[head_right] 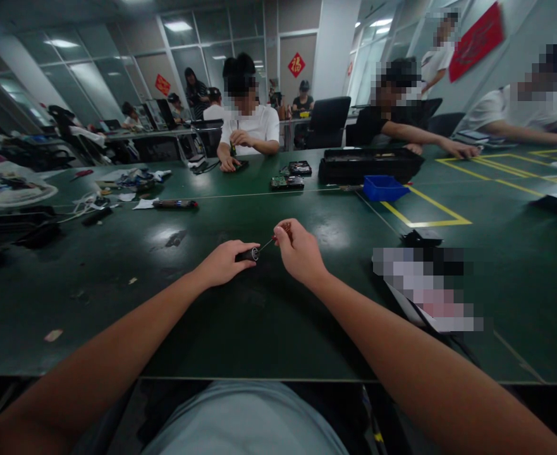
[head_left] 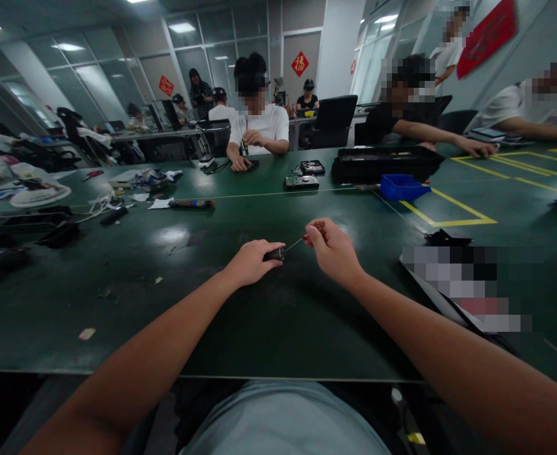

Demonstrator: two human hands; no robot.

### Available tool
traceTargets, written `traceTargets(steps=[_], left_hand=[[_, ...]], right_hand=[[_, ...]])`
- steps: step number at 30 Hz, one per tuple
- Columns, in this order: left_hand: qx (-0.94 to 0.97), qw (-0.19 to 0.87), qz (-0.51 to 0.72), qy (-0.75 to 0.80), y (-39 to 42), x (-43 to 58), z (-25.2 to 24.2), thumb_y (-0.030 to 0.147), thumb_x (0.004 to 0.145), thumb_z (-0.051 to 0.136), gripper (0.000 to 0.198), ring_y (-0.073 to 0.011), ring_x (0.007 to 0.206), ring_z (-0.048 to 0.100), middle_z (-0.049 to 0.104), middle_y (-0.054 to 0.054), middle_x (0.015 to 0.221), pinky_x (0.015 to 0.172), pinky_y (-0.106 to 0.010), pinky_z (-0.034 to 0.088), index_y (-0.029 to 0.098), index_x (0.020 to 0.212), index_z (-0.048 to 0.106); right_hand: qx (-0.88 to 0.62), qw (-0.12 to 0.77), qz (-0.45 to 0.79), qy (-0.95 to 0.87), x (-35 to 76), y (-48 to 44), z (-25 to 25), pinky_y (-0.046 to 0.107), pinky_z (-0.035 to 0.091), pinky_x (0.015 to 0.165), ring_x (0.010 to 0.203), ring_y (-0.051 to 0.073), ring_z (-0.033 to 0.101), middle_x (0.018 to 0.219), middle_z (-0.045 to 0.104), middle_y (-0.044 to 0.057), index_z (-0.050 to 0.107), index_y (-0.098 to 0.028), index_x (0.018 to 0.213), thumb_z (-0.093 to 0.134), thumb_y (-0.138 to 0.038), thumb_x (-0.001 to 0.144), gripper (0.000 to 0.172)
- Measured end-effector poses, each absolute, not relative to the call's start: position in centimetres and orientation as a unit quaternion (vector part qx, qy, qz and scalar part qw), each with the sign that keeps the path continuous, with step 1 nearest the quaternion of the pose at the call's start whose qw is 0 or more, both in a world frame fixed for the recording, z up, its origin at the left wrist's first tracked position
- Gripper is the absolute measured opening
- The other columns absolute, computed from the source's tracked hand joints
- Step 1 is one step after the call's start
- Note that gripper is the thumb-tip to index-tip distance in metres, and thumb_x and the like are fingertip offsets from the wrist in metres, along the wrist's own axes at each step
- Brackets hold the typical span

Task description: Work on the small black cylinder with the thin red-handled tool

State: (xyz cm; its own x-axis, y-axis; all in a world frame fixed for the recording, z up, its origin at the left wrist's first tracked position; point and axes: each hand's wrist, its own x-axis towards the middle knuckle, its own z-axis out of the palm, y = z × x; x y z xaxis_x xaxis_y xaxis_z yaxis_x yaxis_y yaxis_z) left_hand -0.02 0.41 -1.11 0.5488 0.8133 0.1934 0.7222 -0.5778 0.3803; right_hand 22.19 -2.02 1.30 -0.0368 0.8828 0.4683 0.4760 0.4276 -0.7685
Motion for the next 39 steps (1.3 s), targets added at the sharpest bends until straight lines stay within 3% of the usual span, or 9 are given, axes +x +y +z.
traceTargets(steps=[10, 15, 19, 24, 29, 34, 36, 39], left_hand=[[0.857, 0.153, 0.194, 0.452, 0.2, 0.0, -0.5, 0.036, 0.09, 0.063, 0.046, -0.0245, 0.109, 0.059, 0.065, -0.007, 0.116, 0.099, -0.04, 0.043, 0.026, 0.134, 0.059], [0.803, 0.217, 0.283, 0.478, 0.4, 0.0, -0.4, 0.034, 0.088, 0.065, 0.038, -0.0236, 0.112, 0.059, 0.064, -0.008, 0.122, 0.101, -0.04, 0.044, 0.021, 0.124, 0.061], [0.742, 0.326, 0.367, 0.457, 0.8, 0.2, -0.6, 0.027, 0.085, 0.066, 0.037, -0.0203, 0.108, 0.061, 0.065, -0.008, 0.118, 0.099, -0.037, 0.046, 0.019, 0.12, 0.057], [0.689, 0.397, 0.371, 0.479, 0.6, 0.7, 0.2, 0.032, 0.093, 0.052, 0.04, -0.016, 0.088, 0.062, 0.063, -0.009, 0.107, 0.081, -0.031, 0.051, 0.02, 0.131, 0.047], [0.726, 0.355, 0.307, 0.503, 0.0, 1.7, 1.6, 0.05, 0.089, 0.058, 0.04, -0.0159, 0.074, 0.059, 0.064, -0.007, 0.093, 0.067, -0.029, 0.049, 0.017, 0.113, 0.057], [0.784, 0.311, 0.257, 0.471, -0.3, 3.0, 1.9, 0.037, 0.089, 0.058, 0.03, -0.0196, 0.085, 0.064, 0.066, -0.008, 0.108, 0.076, -0.033, 0.052, 0.019, 0.113, 0.06], [0.818, 0.265, 0.22, 0.46, -0.3, 3.6, 1.8, 0.031, 0.087, 0.058, 0.027, -0.0224, 0.094, 0.064, 0.068, -0.007, 0.107, 0.083, -0.035, 0.051, 0.02, 0.111, 0.063], [0.846, 0.214, 0.154, 0.463, -0.4, 4.5, 1.6, 0.028, 0.086, 0.058, 0.028, -0.0238, 0.09, 0.065, 0.07, -0.008, 0.102, 0.079, -0.034, 0.051, 0.021, 0.111, 0.067]], right_hand=[[-0.517, 0.481, 0.159, -0.69, 22.4, -1.7, 1.1, 0.034, 0.043, 0.066, 0.07, 0.021, 0.063, 0.075, 0.067, 0.004, 0.057, -0.023, 0.091, 0.045, -0.038, 0.097, 0.02], [-0.516, 0.488, 0.161, -0.686, 22.5, -1.9, 1.4, 0.034, 0.043, 0.067, 0.072, 0.021, 0.063, 0.076, 0.067, 0.004, 0.058, -0.023, 0.091, 0.045, -0.038, 0.097, 0.021], [-0.515, 0.495, 0.165, -0.68, 22.5, -2.0, 1.6, 0.035, 0.044, 0.069, 0.073, 0.021, 0.064, 0.078, 0.068, 0.005, 0.058, -0.023, 0.092, 0.046, -0.037, 0.096, 0.02], [-0.513, 0.506, 0.166, -0.673, 22.7, -2.2, 2.0, 0.035, 0.045, 0.07, 0.075, 0.021, 0.065, 0.08, 0.069, 0.004, 0.058, -0.023, 0.092, 0.046, -0.037, 0.097, 0.019], [-0.515, 0.511, 0.15, -0.672, 22.8, -2.3, 2.3, 0.034, 0.044, 0.069, 0.073, 0.02, 0.064, 0.078, 0.068, 0.004, 0.058, -0.023, 0.092, 0.046, -0.037, 0.097, 0.019], [-0.514, 0.516, 0.14, -0.67, 22.8, -2.3, 2.3, 0.035, 0.043, 0.07, 0.074, 0.02, 0.064, 0.077, 0.068, 0.003, 0.058, -0.023, 0.091, 0.046, -0.037, 0.097, 0.019], [-0.512, 0.521, 0.141, -0.668, 22.9, -2.2, 2.3, 0.035, 0.044, 0.07, 0.074, 0.021, 0.064, 0.077, 0.068, 0.003, 0.058, -0.024, 0.09, 0.045, -0.037, 0.097, 0.019], [-0.515, 0.522, 0.144, -0.665, 23.0, -2.2, 2.3, 0.034, 0.044, 0.069, 0.073, 0.02, 0.064, 0.077, 0.068, 0.004, 0.057, -0.023, 0.091, 0.045, -0.037, 0.097, 0.02]])
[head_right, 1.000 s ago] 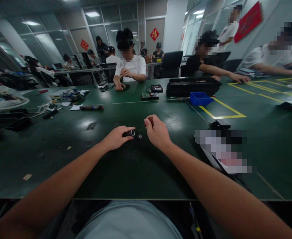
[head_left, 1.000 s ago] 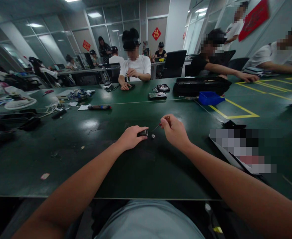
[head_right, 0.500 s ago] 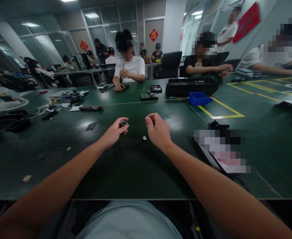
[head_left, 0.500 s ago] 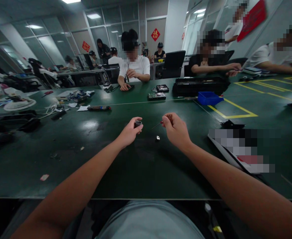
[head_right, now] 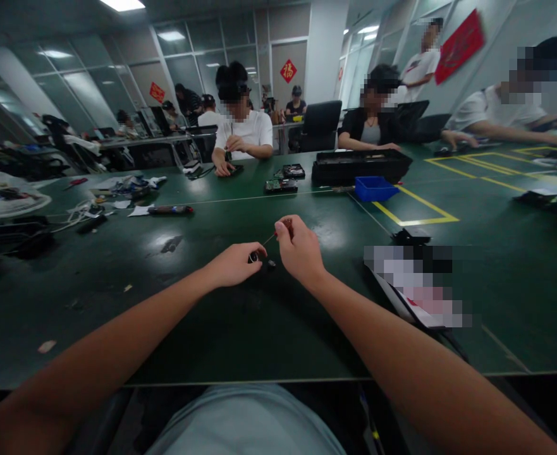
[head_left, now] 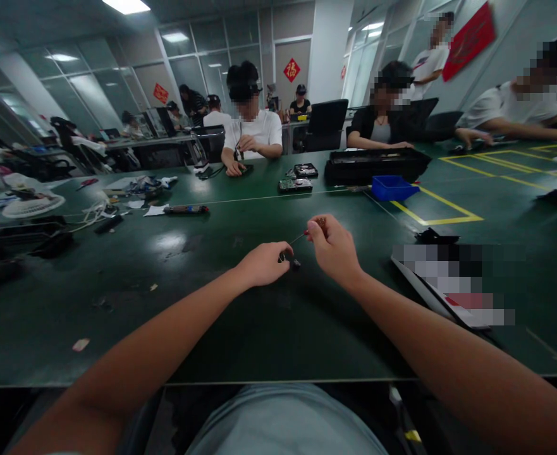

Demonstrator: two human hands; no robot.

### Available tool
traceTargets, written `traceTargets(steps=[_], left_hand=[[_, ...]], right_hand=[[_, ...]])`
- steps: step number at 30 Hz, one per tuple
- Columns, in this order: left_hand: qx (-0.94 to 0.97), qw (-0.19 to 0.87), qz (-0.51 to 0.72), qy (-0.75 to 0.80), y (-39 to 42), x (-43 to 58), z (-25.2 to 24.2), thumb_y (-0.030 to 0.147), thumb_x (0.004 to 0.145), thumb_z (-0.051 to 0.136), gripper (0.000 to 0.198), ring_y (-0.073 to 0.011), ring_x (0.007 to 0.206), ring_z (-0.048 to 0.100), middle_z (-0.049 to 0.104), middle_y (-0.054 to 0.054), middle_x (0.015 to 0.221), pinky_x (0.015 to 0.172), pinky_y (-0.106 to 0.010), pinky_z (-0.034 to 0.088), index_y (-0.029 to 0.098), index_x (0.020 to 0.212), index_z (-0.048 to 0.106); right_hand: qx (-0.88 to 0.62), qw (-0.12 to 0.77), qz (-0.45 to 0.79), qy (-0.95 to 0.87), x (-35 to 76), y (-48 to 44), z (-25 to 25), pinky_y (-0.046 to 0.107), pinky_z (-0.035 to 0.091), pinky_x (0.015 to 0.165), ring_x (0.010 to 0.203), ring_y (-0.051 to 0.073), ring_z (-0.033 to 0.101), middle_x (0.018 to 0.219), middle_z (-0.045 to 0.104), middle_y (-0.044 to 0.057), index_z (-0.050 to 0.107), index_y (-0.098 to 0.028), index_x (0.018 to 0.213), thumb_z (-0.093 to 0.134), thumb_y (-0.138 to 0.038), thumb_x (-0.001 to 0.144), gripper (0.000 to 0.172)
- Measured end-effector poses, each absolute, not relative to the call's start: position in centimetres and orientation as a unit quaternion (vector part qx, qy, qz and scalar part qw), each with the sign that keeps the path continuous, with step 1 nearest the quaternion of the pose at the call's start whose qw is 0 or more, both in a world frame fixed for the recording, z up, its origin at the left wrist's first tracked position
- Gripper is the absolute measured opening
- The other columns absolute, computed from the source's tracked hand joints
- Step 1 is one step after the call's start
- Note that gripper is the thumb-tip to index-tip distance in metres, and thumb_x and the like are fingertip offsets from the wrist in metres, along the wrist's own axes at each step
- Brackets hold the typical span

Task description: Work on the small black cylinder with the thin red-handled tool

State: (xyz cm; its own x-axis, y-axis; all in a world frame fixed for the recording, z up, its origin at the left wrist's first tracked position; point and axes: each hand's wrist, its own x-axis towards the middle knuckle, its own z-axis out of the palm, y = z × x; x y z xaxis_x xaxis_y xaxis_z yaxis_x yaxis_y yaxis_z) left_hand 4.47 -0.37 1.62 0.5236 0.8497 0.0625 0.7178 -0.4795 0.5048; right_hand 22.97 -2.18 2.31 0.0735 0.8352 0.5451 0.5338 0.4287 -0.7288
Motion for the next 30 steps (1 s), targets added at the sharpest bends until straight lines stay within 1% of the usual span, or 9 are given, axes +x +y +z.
traceTargets(steps=[3, 6, 10, 14, 19, 21, 24, 26, 30], left_hand=[[0.852, 0.179, 0.118, 0.478, -0.2, 5.4, 1.2, 0.037, 0.087, 0.059, 0.034, -0.0261, 0.088, 0.066, 0.07, -0.009, 0.099, 0.074, -0.035, 0.051, 0.022, 0.117, 0.067], [0.856, 0.158, 0.089, 0.483, 0.0, 6.1, 0.8, 0.044, 0.086, 0.061, 0.039, -0.0303, 0.088, 0.066, 0.07, -0.011, 0.096, 0.076, -0.039, 0.051, 0.022, 0.118, 0.067], [0.864, 0.129, 0.058, 0.483, 0.0, 6.6, 0.6, 0.04, 0.087, 0.059, 0.032, -0.0326, 0.09, 0.066, 0.07, -0.011, 0.095, 0.077, -0.042, 0.051, 0.023, 0.113, 0.068], [0.871, 0.131, 0.059, 0.471, 0.2, 6.1, 0.9, 0.036, 0.088, 0.056, 0.027, -0.0297, 0.089, 0.066, 0.071, -0.009, 0.097, 0.076, -0.04, 0.05, 0.024, 0.109, 0.07], [0.848, 0.261, 0.104, 0.45, 1.0, 3.9, 2.0, 0.031, 0.087, 0.058, 0.026, -0.0208, 0.086, 0.065, 0.071, -0.006, 0.098, 0.077, -0.032, 0.049, 0.023, 0.106, 0.073], [0.801, 0.352, 0.134, 0.465, 1.4, 2.6, 2.7, 0.031, 0.086, 0.058, 0.027, -0.0167, 0.075, 0.062, 0.07, -0.006, 0.092, 0.067, -0.028, 0.047, 0.021, 0.107, 0.073], [0.677, 0.498, 0.214, 0.498, 1.7, -0.1, 3.4, 0.031, 0.084, 0.062, 0.029, -0.0109, 0.06, 0.054, 0.066, -0.006, 0.087, 0.049, -0.021, 0.036, 0.018, 0.109, 0.07], [0.59, 0.568, 0.28, 0.502, 2.0, -2.4, 3.6, 0.03, 0.082, 0.066, 0.028, -0.0088, 0.056, 0.05, 0.061, -0.005, 0.085, 0.045, -0.019, 0.031, 0.016, 0.106, 0.068], [0.479, 0.583, 0.414, 0.509, 2.6, -7.8, 3.9, 0.028, 0.08, 0.071, 0.021, -0.0086, 0.054, 0.047, 0.052, -0.001, 0.076, 0.044, -0.019, 0.034, 0.015, 0.094, 0.062]], right_hand=[[-0.519, 0.521, 0.144, -0.662, 22.9, -2.1, 2.3, 0.034, 0.044, 0.068, 0.072, 0.02, 0.064, 0.076, 0.068, 0.003, 0.057, -0.023, 0.09, 0.046, -0.037, 0.096, 0.019], [-0.517, 0.523, 0.147, -0.662, 22.9, -2.1, 2.2, 0.034, 0.044, 0.069, 0.072, 0.02, 0.064, 0.076, 0.068, 0.003, 0.058, -0.023, 0.091, 0.046, -0.037, 0.096, 0.019], [-0.516, 0.522, 0.156, -0.661, 22.9, -2.1, 2.2, 0.034, 0.044, 0.069, 0.073, 0.02, 0.064, 0.076, 0.068, 0.003, 0.058, -0.023, 0.091, 0.046, -0.037, 0.097, 0.019], [-0.517, 0.52, 0.158, -0.661, 22.9, -2.1, 2.3, 0.034, 0.044, 0.069, 0.073, 0.02, 0.064, 0.076, 0.067, 0.003, 0.058, -0.023, 0.09, 0.046, -0.037, 0.097, 0.019], [-0.519, 0.515, 0.164, -0.662, 22.9, -2.2, 2.5, 0.034, 0.043, 0.069, 0.073, 0.02, 0.064, 0.076, 0.067, 0.003, 0.058, -0.023, 0.091, 0.046, -0.037, 0.097, 0.02], [-0.518, 0.516, 0.169, -0.661, 22.9, -2.2, 2.5, 0.034, 0.043, 0.069, 0.074, 0.02, 0.064, 0.076, 0.067, 0.003, 0.058, -0.023, 0.091, 0.046, -0.037, 0.097, 0.02], [-0.517, 0.517, 0.169, -0.661, 22.9, -2.2, 2.4, 0.034, 0.043, 0.069, 0.073, 0.02, 0.064, 0.077, 0.068, 0.004, 0.059, -0.022, 0.091, 0.046, -0.037, 0.097, 0.021], [-0.518, 0.515, 0.167, -0.662, 22.9, -2.2, 2.4, 0.034, 0.043, 0.069, 0.072, 0.02, 0.064, 0.076, 0.068, 0.004, 0.059, -0.022, 0.091, 0.046, -0.037, 0.096, 0.021], [-0.515, 0.512, 0.167, -0.667, 22.9, -2.2, 2.4, 0.033, 0.043, 0.068, 0.072, 0.02, 0.063, 0.076, 0.068, 0.004, 0.059, -0.021, 0.091, 0.046, -0.038, 0.096, 0.022]])
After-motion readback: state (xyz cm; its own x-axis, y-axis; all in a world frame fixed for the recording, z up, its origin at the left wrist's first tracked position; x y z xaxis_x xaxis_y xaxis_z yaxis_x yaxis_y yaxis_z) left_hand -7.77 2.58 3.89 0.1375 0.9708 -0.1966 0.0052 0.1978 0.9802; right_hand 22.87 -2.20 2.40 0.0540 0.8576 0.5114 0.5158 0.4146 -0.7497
